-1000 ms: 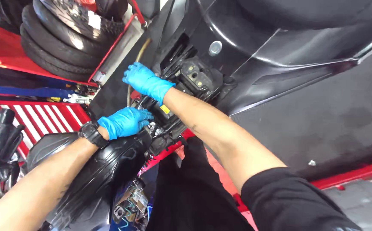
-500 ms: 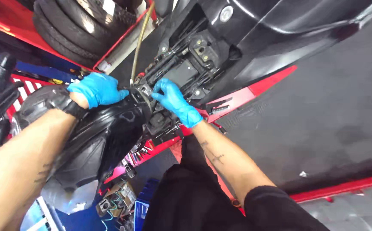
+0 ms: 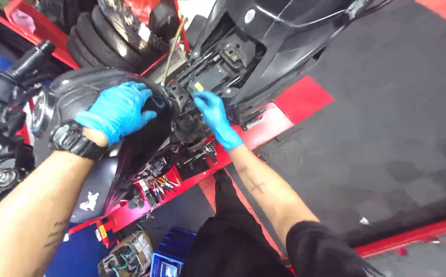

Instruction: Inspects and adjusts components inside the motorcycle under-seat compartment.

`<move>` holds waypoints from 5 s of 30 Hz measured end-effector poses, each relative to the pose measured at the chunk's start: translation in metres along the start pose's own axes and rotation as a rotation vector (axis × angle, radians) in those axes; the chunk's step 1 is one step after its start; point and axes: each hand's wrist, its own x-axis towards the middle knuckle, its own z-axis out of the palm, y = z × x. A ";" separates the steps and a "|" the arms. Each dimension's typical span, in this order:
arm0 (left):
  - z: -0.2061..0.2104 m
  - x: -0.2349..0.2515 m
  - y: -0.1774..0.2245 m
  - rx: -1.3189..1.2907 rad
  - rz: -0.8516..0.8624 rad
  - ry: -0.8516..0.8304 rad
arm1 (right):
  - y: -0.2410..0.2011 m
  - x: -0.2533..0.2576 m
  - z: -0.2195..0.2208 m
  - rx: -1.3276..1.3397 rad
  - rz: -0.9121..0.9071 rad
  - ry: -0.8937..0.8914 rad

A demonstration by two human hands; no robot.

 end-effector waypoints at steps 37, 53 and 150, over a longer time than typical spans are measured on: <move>-0.011 0.185 -0.014 -0.107 0.664 -0.232 | 0.039 -0.046 0.096 -0.400 0.020 0.051; -0.018 0.185 -0.023 -0.111 0.683 -0.260 | 0.038 -0.068 0.073 0.102 0.171 0.145; -0.007 0.187 -0.032 -0.255 0.603 -0.246 | -0.004 0.078 0.018 0.114 0.361 0.286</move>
